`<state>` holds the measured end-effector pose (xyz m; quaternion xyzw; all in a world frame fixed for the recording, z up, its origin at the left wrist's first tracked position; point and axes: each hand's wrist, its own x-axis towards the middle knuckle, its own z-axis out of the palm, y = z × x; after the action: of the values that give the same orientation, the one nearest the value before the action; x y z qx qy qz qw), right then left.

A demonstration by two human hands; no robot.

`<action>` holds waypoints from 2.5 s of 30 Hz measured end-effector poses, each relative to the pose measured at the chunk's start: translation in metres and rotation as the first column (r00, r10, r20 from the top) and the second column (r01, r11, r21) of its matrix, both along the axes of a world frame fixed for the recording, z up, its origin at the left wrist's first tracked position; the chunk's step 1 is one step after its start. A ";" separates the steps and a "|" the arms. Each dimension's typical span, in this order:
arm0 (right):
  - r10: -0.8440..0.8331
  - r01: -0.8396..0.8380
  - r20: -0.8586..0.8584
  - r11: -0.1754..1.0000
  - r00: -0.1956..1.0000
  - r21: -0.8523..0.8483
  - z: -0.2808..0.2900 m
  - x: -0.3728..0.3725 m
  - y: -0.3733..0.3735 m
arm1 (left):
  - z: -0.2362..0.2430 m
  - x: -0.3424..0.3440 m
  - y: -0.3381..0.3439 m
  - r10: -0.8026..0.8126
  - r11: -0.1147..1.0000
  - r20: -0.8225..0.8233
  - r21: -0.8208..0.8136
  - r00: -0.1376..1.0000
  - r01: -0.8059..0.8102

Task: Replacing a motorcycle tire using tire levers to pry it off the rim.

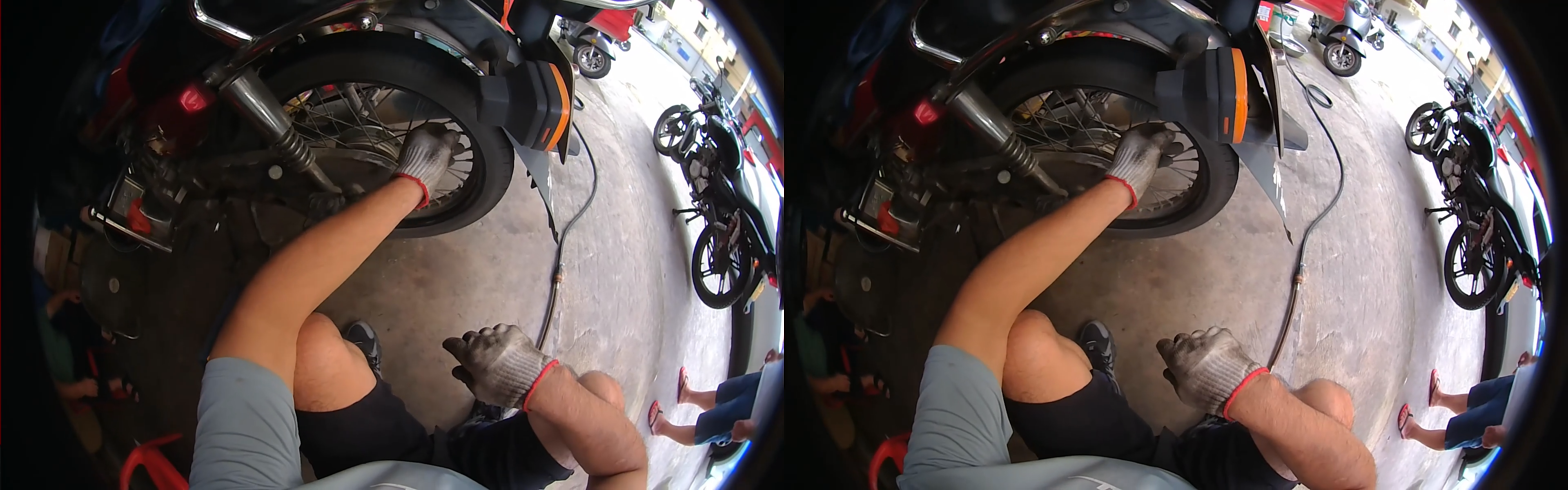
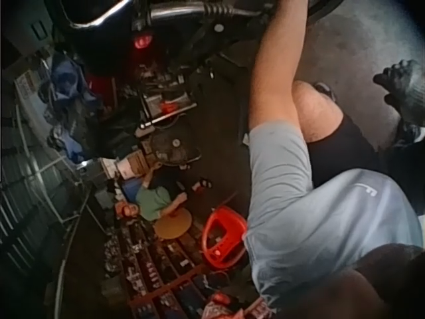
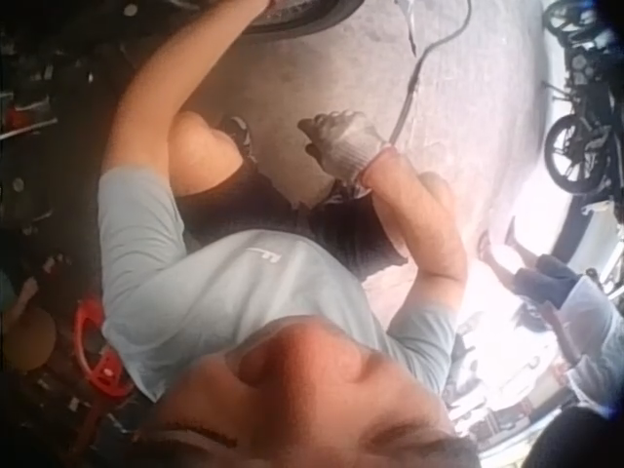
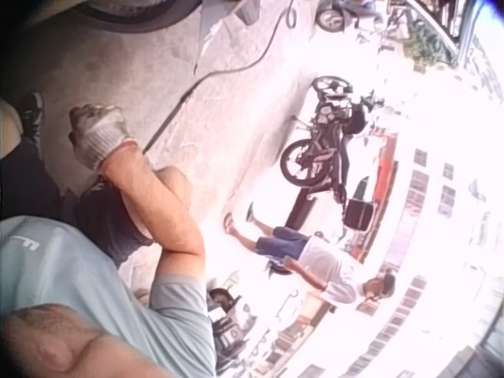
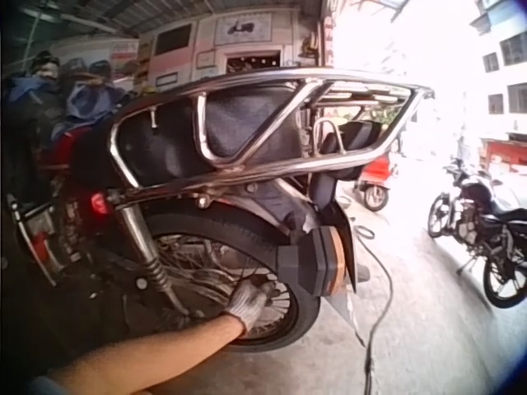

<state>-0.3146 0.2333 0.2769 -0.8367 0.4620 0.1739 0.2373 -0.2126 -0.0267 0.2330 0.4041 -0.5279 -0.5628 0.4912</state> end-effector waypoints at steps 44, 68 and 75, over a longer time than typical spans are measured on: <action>-0.006 0.010 0.054 0.998 0.999 -0.063 -0.005 -0.007 0.006 | -0.007 -0.003 -0.014 -0.039 0.999 0.113 -0.017 0.993 0.041; 0.015 0.008 0.137 0.986 0.990 -0.167 -0.008 -0.007 0.004 | 0.007 0.023 -0.032 0.190 0.944 0.227 -0.310 0.955 -0.114; 0.021 -0.019 0.043 0.999 0.999 -0.045 -0.002 0.002 -0.001 | 0.010 0.051 -0.042 0.255 0.929 0.322 -0.342 0.912 -0.140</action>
<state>-0.3125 0.2320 0.2753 -0.8499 0.4521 0.1478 0.2269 -0.1618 -0.0682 0.2434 0.4695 -0.6470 -0.3352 0.4986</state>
